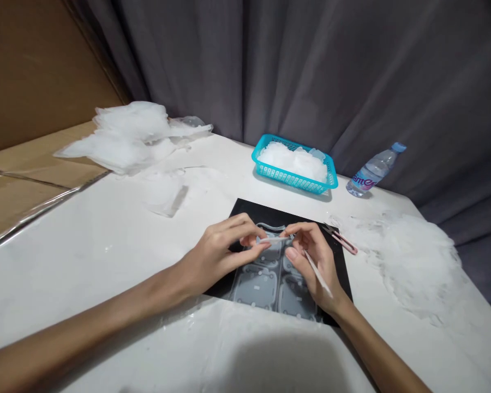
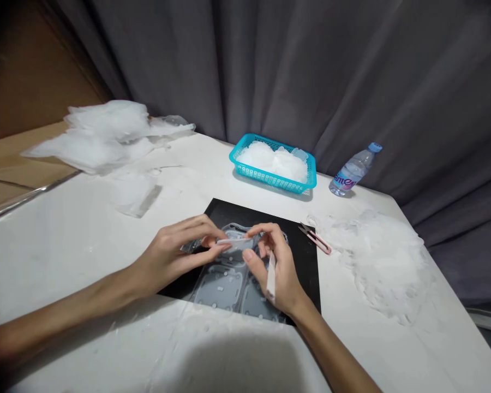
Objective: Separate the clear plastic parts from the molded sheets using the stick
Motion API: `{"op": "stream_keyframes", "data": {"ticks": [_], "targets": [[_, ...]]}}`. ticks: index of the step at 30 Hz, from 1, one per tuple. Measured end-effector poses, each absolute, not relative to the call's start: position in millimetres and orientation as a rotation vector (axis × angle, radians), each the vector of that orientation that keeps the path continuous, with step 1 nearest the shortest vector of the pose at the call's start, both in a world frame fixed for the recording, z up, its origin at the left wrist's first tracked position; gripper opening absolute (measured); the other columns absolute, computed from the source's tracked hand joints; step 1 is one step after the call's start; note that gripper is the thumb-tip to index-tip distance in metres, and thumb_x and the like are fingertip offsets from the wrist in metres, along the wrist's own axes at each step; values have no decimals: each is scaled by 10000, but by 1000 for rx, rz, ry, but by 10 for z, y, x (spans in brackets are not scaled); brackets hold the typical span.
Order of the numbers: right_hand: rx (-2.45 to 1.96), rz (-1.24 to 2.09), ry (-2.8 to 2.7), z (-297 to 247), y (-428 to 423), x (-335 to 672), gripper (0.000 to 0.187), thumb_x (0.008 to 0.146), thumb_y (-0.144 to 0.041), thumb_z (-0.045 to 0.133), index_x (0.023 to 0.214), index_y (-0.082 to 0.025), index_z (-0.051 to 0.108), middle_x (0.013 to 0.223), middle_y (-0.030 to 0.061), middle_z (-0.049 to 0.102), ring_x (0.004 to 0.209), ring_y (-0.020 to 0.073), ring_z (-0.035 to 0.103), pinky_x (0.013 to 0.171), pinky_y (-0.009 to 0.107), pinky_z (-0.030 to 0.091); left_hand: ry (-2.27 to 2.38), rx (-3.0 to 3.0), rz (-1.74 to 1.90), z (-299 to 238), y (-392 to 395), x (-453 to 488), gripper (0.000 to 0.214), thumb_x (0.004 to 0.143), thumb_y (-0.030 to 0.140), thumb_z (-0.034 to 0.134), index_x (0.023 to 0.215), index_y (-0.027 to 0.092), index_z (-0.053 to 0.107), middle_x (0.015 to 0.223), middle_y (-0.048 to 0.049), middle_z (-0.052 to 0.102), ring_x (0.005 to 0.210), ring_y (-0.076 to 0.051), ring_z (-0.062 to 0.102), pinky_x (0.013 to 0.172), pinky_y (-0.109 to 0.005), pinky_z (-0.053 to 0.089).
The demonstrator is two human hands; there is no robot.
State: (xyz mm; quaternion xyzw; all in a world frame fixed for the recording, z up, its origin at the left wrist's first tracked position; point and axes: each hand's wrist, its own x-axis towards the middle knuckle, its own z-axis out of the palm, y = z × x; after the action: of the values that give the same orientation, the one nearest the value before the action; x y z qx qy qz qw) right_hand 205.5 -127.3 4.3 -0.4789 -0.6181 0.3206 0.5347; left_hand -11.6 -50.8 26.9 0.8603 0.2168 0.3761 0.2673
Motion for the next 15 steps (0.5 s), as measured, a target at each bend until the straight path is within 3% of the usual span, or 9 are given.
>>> {"op": "stream_keyframes", "data": {"ticks": [2,5,15], "targets": [[-1140,679,-1512,78,-1273,2010,204,975,-279,703,1173,-279,654,1054,12,649,750,139,490,719,299,423,554,2328,1024,250,-536,-100,34,983,159,697,1015,169,697,863,1,599,739,-106,581,678,-220,482],[-1138,624,-1543,103,-1267,1968,52,992,-246,694,1035,-269,713,967,0,659,747,134,514,683,286,411,538,2333,1047,228,-580,-68,26,989,143,682,973,161,672,893,-8,599,751,-108,586,682,-226,491],[-1060,808,-1411,27,-1243,1975,69,1081,-279,501,1042,-241,543,1004,16,587,910,155,584,837,292,473,548,2340,1081,213,-556,-75,44,1004,138,657,1024,175,671,976,-39,657,884,-146,659,800,-250,533]]}}
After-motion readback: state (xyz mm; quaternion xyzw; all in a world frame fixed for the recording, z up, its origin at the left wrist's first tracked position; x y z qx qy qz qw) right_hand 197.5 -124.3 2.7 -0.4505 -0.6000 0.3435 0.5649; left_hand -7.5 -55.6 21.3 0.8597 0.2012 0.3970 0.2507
